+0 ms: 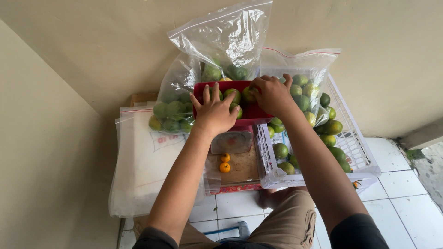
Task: A person is weighing small green fruits on a scale and then packing them into plastic bags.
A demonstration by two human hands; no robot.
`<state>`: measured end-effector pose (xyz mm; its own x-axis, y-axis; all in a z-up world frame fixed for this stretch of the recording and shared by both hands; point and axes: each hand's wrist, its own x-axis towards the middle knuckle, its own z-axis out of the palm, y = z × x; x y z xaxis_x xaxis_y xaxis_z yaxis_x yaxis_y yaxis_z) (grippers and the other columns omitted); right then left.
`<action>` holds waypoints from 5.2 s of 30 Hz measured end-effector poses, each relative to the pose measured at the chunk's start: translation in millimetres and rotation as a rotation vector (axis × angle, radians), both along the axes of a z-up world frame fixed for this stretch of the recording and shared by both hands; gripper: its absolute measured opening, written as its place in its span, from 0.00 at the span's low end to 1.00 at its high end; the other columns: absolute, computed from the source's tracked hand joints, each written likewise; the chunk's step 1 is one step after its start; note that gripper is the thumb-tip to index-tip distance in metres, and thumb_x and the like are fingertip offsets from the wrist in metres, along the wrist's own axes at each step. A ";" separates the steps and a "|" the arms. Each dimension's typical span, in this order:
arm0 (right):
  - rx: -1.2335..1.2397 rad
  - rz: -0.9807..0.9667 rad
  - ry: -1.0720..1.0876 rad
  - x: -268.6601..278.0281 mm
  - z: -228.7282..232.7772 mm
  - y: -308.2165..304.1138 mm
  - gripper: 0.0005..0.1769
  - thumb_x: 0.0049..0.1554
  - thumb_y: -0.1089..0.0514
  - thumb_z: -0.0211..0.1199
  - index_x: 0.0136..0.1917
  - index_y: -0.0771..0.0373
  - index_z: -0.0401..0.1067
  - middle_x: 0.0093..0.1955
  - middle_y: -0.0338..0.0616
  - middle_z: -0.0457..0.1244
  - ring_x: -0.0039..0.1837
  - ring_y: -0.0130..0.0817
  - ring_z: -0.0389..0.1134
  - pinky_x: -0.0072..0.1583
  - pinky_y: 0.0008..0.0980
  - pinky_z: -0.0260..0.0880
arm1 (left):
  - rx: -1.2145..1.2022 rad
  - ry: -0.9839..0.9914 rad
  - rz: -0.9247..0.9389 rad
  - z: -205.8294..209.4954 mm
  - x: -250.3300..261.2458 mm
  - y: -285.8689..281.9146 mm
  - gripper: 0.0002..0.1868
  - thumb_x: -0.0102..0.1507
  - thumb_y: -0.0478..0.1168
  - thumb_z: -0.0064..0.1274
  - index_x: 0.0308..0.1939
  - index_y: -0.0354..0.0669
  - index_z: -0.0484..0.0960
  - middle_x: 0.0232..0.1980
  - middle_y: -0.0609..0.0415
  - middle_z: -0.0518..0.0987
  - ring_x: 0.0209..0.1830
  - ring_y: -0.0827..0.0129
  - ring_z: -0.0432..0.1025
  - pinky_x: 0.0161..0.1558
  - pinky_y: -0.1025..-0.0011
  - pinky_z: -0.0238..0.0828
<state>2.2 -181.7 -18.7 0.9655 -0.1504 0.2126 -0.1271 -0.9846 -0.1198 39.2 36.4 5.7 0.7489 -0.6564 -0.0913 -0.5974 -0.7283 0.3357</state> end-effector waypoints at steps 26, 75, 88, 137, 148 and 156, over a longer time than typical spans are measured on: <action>0.210 0.098 -0.208 -80.0 33.7 13.5 0.17 0.63 0.51 0.62 0.64 0.53 0.73 0.65 0.42 0.63 0.65 0.45 0.66 0.69 0.75 0.41 | -0.227 -0.220 -0.126 -0.1 -24.8 -23.3 0.28 0.69 0.53 0.45 0.70 0.47 0.69 0.77 0.32 0.51 0.79 0.34 0.41 0.65 0.19 0.28; 0.202 -0.575 0.145 -139.0 -138.2 -197.1 0.64 0.38 0.35 0.75 0.76 0.64 0.49 0.66 0.55 0.48 0.68 0.60 0.53 0.61 0.54 0.70 | -0.072 0.233 -0.637 -107.4 -83.7 -242.6 0.46 0.61 0.24 0.39 0.82 0.46 0.41 0.85 0.50 0.27 0.85 0.58 0.38 0.77 0.37 0.36; 0.849 -0.481 0.222 -161.0 -93.1 -164.4 0.46 0.55 0.36 0.65 0.72 0.71 0.59 0.62 0.66 0.67 0.70 0.62 0.65 0.70 0.58 0.61 | 0.006 0.143 -0.702 -130.4 -73.8 -244.3 0.49 0.58 0.24 0.48 0.81 0.53 0.46 0.85 0.58 0.29 0.84 0.64 0.42 0.76 0.41 0.41; 0.610 -0.408 0.445 -145.2 -129.6 -182.0 0.45 0.43 0.37 0.75 0.71 0.48 0.68 0.62 0.58 0.67 0.56 0.52 0.69 0.52 0.41 0.69 | 0.161 0.568 -0.519 -115.0 -52.2 -218.7 0.40 0.68 0.62 0.42 0.71 0.31 0.62 0.78 0.22 0.49 0.77 0.38 0.54 0.73 0.46 0.57; 1.198 -0.189 -0.167 -169.6 -103.2 -163.9 0.12 0.55 0.61 0.65 0.51 0.70 0.78 0.41 0.61 0.66 0.44 0.34 0.66 0.35 0.38 0.71 | -0.765 1.250 -0.307 -131.5 -50.8 -231.9 0.24 0.74 0.52 0.31 0.71 0.52 0.68 0.45 0.37 0.80 0.34 0.63 0.78 0.32 0.79 0.74; 1.825 0.201 -0.320 -169.7 -99.8 -167.0 0.34 0.49 0.63 0.53 0.69 0.73 0.56 0.54 0.63 0.61 0.47 0.53 0.74 0.35 0.56 0.80 | -0.920 1.386 -0.172 -166.1 -45.3 -256.0 0.37 0.67 0.71 0.40 0.49 0.40 0.79 0.31 0.36 0.81 0.24 0.54 0.79 0.23 0.68 0.79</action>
